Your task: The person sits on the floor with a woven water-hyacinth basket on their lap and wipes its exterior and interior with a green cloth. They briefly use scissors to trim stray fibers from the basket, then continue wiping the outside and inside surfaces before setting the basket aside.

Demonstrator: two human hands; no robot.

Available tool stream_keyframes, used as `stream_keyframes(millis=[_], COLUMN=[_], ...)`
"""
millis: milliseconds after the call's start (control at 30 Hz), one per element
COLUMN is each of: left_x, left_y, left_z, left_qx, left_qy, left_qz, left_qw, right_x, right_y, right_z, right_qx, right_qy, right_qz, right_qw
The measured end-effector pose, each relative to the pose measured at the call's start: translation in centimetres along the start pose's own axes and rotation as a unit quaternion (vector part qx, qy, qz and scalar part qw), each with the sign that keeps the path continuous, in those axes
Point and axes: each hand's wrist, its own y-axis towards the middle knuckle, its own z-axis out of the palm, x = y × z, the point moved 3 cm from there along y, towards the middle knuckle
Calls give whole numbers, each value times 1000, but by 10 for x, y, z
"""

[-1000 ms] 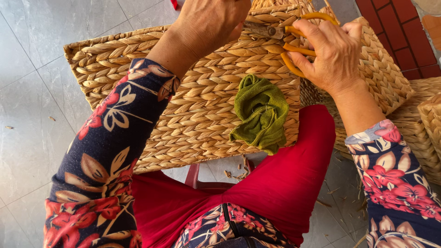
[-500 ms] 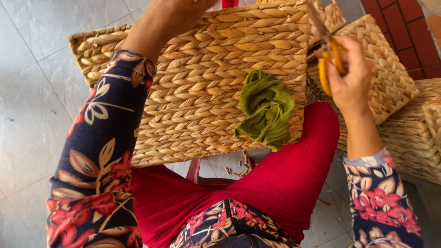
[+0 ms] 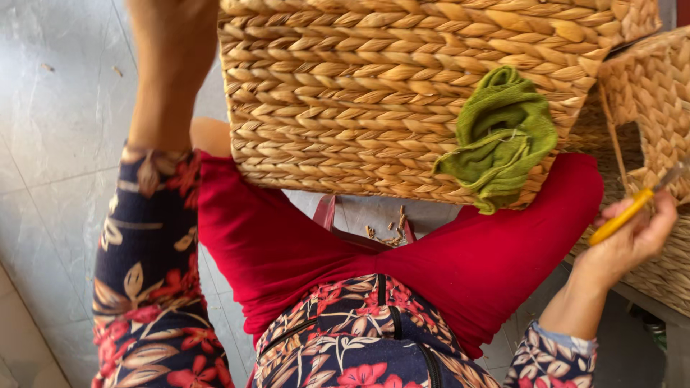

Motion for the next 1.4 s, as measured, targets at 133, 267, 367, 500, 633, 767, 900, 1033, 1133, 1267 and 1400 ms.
stream_keyframes(millis=[133, 267, 367, 500, 633, 767, 900, 1033, 1133, 1267, 1400], left_x=[-9, -18, -18, -16, -31, -48, -33, -2, 17, 34, 34], left_y=[-67, -122, -148, -153, -146, -145, -154, -172, -190, -199, -199], left_z=[-43, -45, -37, -30, -25, -21, -15, -8, -10, -19, -16], left_qx=[-90, -115, -96, -61, -5, 31, 47, 44, 49, 93, 60], left_qy=[-88, -8, 69, 92, 193, 206, 139, 34, 4, 187, 161], left_qz=[-72, -118, -130, -129, -64, 30, -116, -184, -182, -153, -123], left_qw=[989, 986, 984, 985, 979, 978, 982, 981, 982, 966, 977], right_x=[-10, -18, -20, -17, -12, -19, -30, -46, -55, -67, -53], right_y=[-29, -48, -57, -72, -98, -132, -182, -225, -246, -240, -204], right_z=[-12, -18, -23, -33, -54, -81, -112, -156, -202, -261, -319], right_qx=[-18, -9, -13, -29, -64, -131, -179, -255, -351, -461, -444], right_qy=[24, 11, 17, 29, 15, -8, -78, -144, -104, -9, -197], right_qz=[24, 29, 32, 48, 73, 117, 112, 130, 151, 165, 95], right_qw=[999, 999, 999, 998, 995, 985, 974, 947, 918, 872, 869])
